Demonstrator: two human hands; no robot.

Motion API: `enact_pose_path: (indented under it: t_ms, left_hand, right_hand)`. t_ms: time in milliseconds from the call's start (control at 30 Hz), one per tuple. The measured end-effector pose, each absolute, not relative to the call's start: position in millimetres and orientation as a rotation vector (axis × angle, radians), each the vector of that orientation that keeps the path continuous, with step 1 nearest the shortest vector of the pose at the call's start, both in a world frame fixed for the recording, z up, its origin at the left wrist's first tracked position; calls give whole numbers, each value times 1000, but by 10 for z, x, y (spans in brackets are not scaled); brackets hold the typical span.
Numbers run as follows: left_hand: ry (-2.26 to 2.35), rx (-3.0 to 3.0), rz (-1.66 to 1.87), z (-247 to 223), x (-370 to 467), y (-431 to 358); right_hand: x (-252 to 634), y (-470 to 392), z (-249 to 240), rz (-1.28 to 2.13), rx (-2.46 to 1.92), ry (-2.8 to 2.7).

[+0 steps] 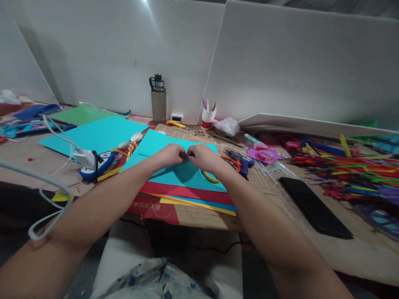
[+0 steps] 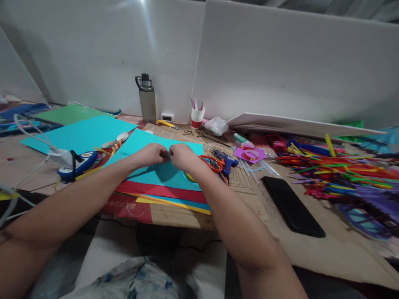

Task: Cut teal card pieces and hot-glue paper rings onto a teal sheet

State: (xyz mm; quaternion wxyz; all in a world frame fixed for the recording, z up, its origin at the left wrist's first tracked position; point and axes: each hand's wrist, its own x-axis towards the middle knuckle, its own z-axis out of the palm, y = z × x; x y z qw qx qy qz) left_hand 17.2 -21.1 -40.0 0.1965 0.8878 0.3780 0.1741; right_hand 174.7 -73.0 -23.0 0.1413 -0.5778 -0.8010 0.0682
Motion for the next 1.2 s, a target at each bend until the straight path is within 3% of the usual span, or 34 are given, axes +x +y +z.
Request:
enact_pose_path:
  t_ms: [233,433,700,933,1200]
  left_hand:
    - [1073,2351,739,-326,181,-227]
    - [903,1931,1085,-179,192,-350]
    - [683,1692,1333,-211,223,-410]
    - [797,1724,1421,-222,200,-385]
    - [560,1744,1235,-83,156,-401]
  right_hand:
    - [1797,-681,-208,256,-1605,-2053]
    - [1792,-562,-272,750,-1160,-1388]
    - [1652,-619,-294,1030,-841,-1155]
    - [1641,-643,-317,931,-967,-1275]
    - [1741,-626,-277,1527,-652,-1103]
